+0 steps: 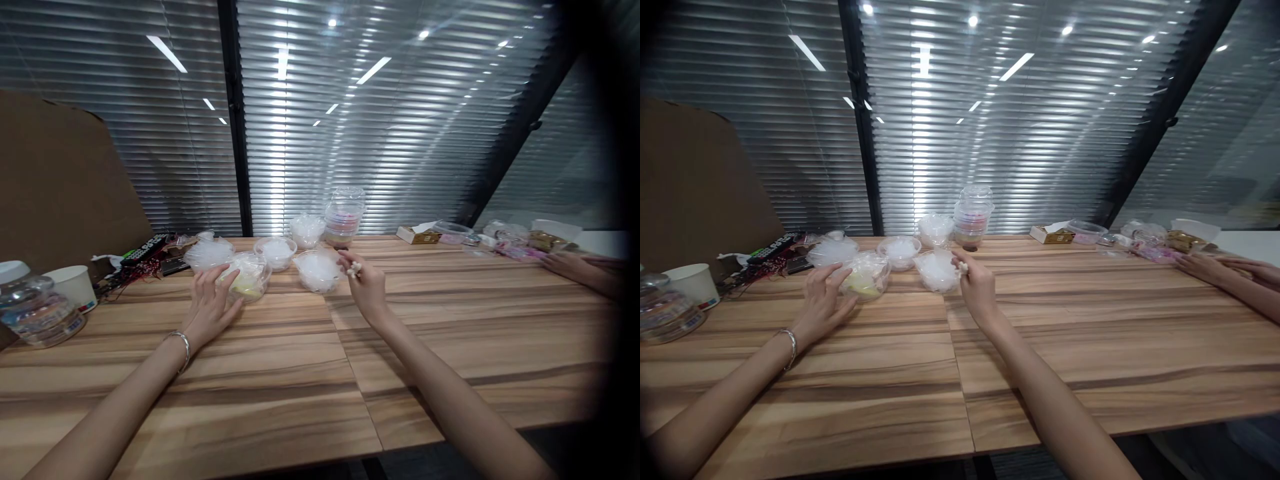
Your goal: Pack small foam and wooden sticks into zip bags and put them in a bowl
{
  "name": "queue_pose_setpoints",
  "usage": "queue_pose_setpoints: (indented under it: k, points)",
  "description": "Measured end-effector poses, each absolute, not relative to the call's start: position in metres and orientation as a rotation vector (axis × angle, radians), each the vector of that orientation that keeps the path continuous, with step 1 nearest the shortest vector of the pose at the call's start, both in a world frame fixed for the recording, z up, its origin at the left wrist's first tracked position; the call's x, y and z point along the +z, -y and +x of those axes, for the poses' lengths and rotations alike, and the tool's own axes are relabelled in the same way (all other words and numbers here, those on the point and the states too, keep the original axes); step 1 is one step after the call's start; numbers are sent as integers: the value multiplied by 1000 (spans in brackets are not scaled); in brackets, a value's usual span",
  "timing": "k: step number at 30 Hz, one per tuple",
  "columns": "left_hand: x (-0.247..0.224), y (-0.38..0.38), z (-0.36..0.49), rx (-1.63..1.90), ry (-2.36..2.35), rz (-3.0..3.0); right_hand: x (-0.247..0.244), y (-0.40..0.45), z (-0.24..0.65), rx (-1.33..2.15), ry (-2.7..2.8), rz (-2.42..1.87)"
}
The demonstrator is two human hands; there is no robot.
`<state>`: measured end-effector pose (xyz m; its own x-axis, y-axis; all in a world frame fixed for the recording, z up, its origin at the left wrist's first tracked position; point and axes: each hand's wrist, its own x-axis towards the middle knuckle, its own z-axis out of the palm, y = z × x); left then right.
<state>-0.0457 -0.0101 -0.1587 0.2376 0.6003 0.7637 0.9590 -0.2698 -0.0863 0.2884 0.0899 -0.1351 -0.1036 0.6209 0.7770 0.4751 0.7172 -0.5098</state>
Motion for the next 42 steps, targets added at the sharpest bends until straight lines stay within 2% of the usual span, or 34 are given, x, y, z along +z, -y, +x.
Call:
queue_pose_setpoints:
  k: [7,14,21,28,38,42]
  points:
    - [-152,20,-35,-810,1292,-1878,-125,-86,275,803,1275,-781]
    - [-149,35,1,-736,1139,-2068,-156,-36,227,1309,1425,-801]
    - [-153,36,17,-498,1083,-2417,-163,-9,210,1430,1604,-749]
    - [-151,35,21,-563,1122,-2455,-171,-18,211,1793,1478,-667]
    - [-150,34,18,-631,1121,-2386,-171,-31,218,1948,1552,-436]
    - [-147,39,23,-651,1080,-2388,-170,-28,220,1865,1752,-429]
